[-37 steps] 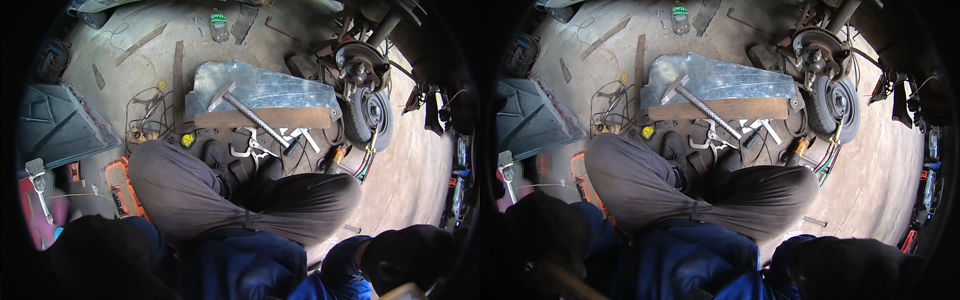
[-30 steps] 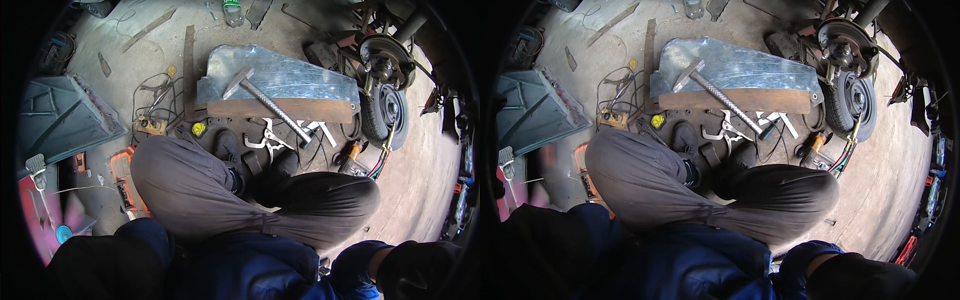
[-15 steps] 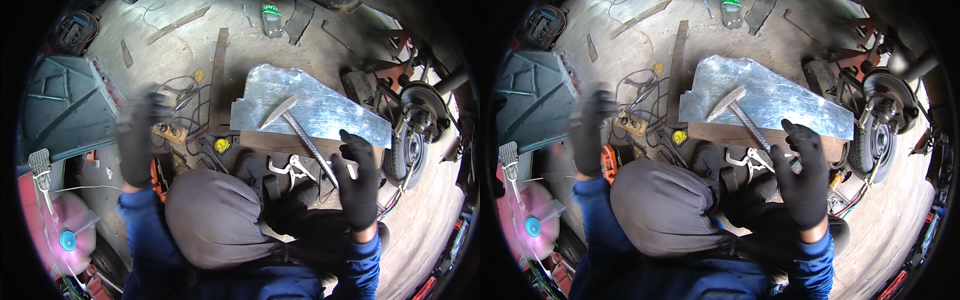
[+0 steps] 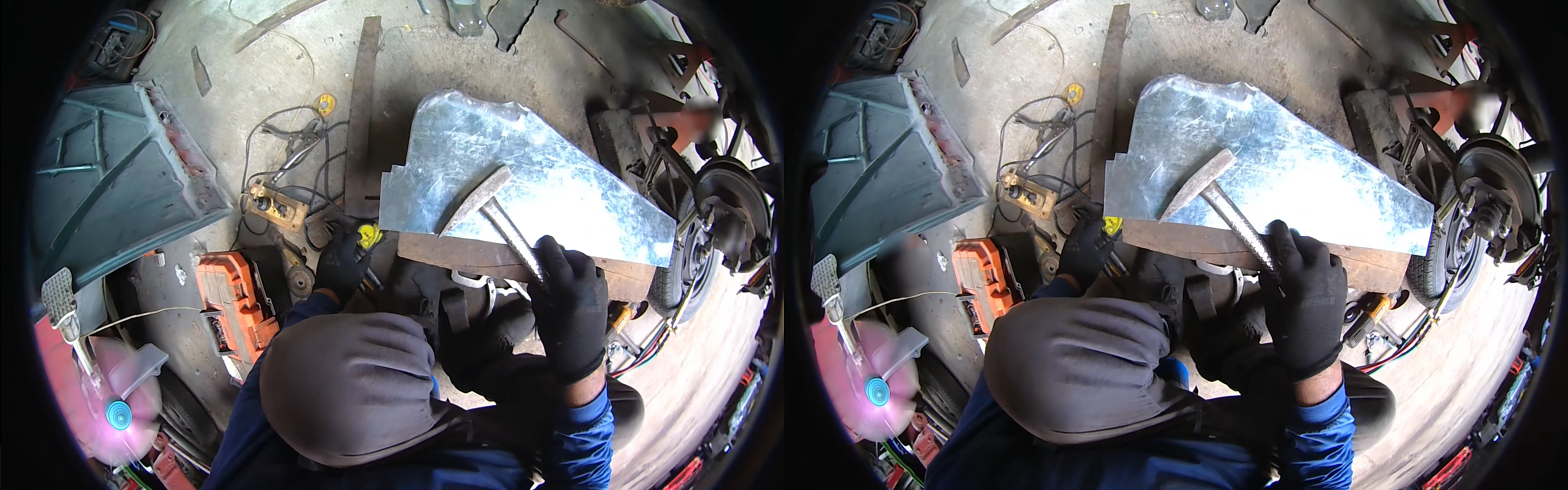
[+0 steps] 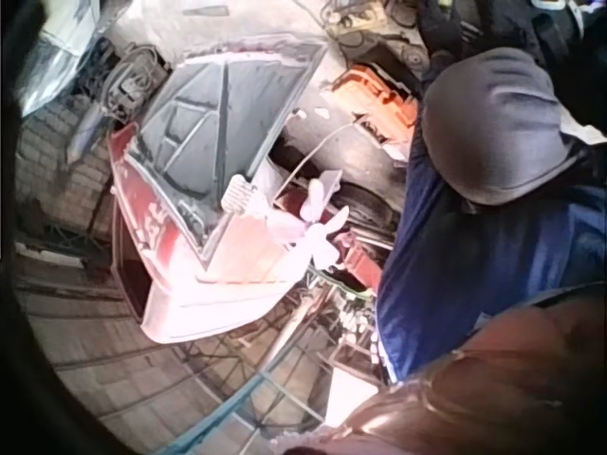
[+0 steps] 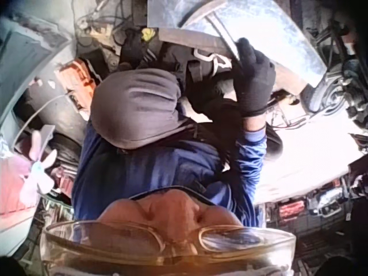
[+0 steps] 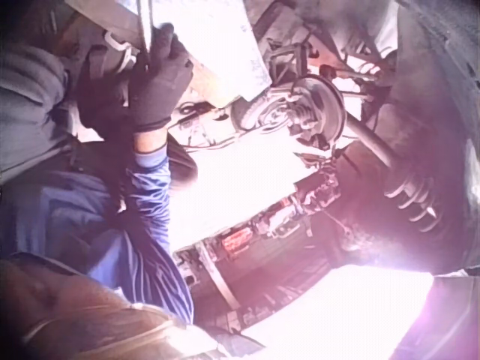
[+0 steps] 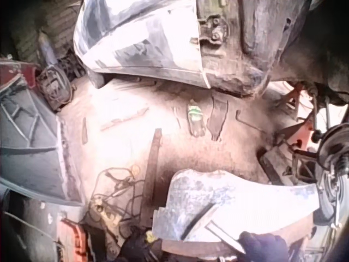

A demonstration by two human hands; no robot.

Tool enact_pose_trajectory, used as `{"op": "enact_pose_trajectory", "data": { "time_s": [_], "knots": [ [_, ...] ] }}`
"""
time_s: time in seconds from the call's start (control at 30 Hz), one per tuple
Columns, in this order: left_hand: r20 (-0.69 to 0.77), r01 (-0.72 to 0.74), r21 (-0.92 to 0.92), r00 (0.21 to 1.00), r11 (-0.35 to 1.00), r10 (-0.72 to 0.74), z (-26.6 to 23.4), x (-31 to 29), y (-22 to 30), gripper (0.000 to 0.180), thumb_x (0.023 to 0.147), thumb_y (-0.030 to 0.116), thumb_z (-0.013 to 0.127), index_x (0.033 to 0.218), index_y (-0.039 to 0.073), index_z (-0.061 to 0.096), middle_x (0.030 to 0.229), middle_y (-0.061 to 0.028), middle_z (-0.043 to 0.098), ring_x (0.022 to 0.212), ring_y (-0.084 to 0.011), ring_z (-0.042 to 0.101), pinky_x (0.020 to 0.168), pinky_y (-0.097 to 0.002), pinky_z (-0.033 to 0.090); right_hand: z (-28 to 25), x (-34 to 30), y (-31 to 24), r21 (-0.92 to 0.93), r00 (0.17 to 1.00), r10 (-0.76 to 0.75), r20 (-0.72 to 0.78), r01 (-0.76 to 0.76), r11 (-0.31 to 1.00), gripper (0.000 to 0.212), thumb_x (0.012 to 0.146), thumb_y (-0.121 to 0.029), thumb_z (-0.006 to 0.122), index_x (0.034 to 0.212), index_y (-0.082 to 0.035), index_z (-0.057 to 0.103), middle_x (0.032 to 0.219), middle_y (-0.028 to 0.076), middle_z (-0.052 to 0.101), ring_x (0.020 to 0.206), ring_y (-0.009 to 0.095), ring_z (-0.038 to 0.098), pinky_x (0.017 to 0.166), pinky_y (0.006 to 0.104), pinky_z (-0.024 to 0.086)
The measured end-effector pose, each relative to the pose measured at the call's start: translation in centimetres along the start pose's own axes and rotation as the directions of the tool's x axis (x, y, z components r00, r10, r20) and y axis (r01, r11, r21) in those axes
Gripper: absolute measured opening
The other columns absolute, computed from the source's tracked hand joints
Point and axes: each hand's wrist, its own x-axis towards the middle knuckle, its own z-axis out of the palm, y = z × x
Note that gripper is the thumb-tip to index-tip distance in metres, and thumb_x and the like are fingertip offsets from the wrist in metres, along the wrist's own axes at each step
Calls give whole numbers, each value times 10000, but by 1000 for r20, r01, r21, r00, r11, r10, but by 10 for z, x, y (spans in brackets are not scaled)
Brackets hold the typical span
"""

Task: The person sits on the floor and uses a hammer and metal file to shape a sheet of metal resting on a wooden block. They repeatedly strike and file the metal to refine its edges and surface.

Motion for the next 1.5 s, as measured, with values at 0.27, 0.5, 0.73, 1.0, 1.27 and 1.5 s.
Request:
{"op": "enact_pose_trajectory", "data": {
  "time_s": [0.27, 0.5, 0.73, 1.0, 1.27, 1.5],
  "knots": [
    [-51, 180, -171, 980, 969, -191, 2, -36, -11, 247, 965, 171, 760, 1156, 40, 671, 1167, -188, 656, 1110, -438, 655, 952, -523, 542, 5, -2, 5, -11, 1000, -3, 5, 3, 1000, 644, 871, -42, 856, 1489, -119, 690, 1238, 170, 691, 1110, 382, 699, 942, 484, 578],
    [-38, -5, -163, 999, 987, -1, 10, -48, -30, 212, 959, 96, 763, 1156, 29, 718, 1119, -174, 678, 1025, -362, 699, 858, -448, 582, 4, -3, 4, 78, 999, 25, 27, -27, 997, 672, 888, -16, 841, 1529, -116, 664, 1285, 171, 668, 1172, 372, 682, 1005, 468, 577],
    [18, -64, -64, 998, 996, 65, 13, -72, -46, 233, 958, 110, 761, 1173, 24, 727, 1129, -172, 694, 1036, -361, 698, 850, -450, 586, 2, -2, 4, 65, 999, 27, 37, -30, 997, 655, 899, -4, 839, 1524, -88, 663, 1296, 170, 665, 1178, 360, 687, 1008, 448, 583],
    [4, -153, 47, 988, 987, 153, 18, -88, -40, 258, 957, 126, 758, 1192, 20, 736, 1140, -170, 712, 1048, -360, 697, 842, -452, 590, 3, -2, 6, 111, 998, 42, 51, -47, 993, 662, 901, 24, 832, 1531, -74, 656, 1303, 164, 666, 1178, 335, 699, 1008, 428, 588],
    [54, -582, 140, 812, 801, 581, 5, -38, 10, 323, 967, 170, 749, 1255, 25, 739, 1160, -167, 731, 1051, -354, 690, 795, -454, 595, 4, -3, 8, 154, 999, 25, 33, -30, 988, 646, 917, 30, 828, 1532, -53, 648, 1319, 165, 663, 1191, 324, 700, 1021, 417, 591],
    [56, -461, 137, 887, 876, 458, 28, 31, 25, 418, 994, 222, 691, 1380, 58, 695, 1427, -198, 664, 1289, -425, 621, 1064, -550, 515, 5, 0, 7, 126, 997, 50, 56, -57, 990, 653, 913, 38, 830, 1533, -47, 645, 1299, 159, 655, 1196, 321, 707, 1017, 408, 597]
  ]
}}
